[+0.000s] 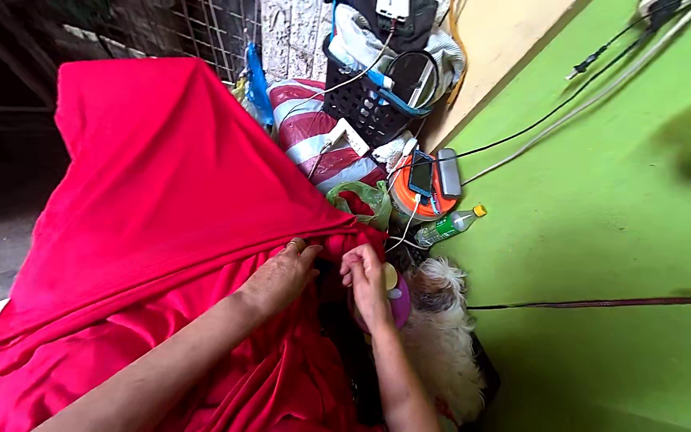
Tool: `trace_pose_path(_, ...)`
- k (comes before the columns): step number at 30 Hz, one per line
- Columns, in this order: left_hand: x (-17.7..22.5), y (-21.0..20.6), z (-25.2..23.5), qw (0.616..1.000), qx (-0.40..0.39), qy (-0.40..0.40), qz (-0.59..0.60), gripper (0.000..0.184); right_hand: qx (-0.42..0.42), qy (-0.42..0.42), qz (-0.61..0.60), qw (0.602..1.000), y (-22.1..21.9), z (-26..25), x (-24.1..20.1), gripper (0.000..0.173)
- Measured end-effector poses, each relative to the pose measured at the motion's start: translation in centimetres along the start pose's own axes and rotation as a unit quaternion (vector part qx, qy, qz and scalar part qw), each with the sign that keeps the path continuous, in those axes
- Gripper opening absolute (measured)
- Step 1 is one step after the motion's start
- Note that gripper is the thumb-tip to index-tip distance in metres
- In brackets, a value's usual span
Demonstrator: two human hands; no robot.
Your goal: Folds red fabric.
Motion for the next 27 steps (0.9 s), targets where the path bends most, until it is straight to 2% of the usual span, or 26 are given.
trace_pose_path(3,-1.9,-1.6,-3.2,0.998,0.028,0.037,-0.041,0.032,-0.013,0.056,0.005,0.998,-0.6,0.5,-0.9,0.02)
trace_pose_path(6,-2.8,-1.6,-2.3,0.989,0.132,0.008,-0.066,0.022,-0.026,0.086,-0.008,0.996,-0.6,-0.1,-0.1,0.018)
trace_pose_path(9,-3.0,-1.5,-1.7,0.975,0.196,-0.005,-0.103,0.017,-0.057,0.018,0.068,0.996,1.0,-1.9,1.9,0.024)
trace_pose_path(11,-2.8,-1.3,-1.5,0.973,0.196,0.027,-0.12,0.019,-0.029,-0.068,0.121,0.99,4.9,-3.9,4.0,0.03)
trace_pose_path(15,-3.2,-1.5,-0.6,0.973,0.152,0.092,-0.145,0.022,0.159,-0.13,0.231,0.951,16.3,-8.0,8.7,0.033)
trace_pose_path(17,-3.6,-1.3,-0.2,0.972,0.15,0.11,-0.143,0.023,0.191,-0.165,0.279,0.927,19.9,-10.1,10.8,0.031)
trace_pose_path(21,-4.5,-0.8,0.0,0.976,0.187,0.068,-0.087,0.02,0.172,-0.228,0.316,0.905,21.4,-12.3,14.0,0.035)
trace_pose_path(24,-5.2,-0.4,0.5,0.974,0.226,0.015,-0.019,0.017,0.184,-0.228,0.29,0.911,21.0,-13.1,15.2,0.036)
trace_pose_path(27,-6.4,-0.4,1.1,0.967,0.252,-0.011,0.04,0.026,0.199,-0.227,0.241,0.922,21.1,-13.4,16.1,0.034)
Point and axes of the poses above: each hand's wrist, its own z-axis away from the middle knuckle, its own y-axis out of the back of the hand, x = y × z, the point moved 8 cm from there along -z, towards the middle knuckle, and after that the axes turned 6 degrees about -x, right-handed, at the moved point
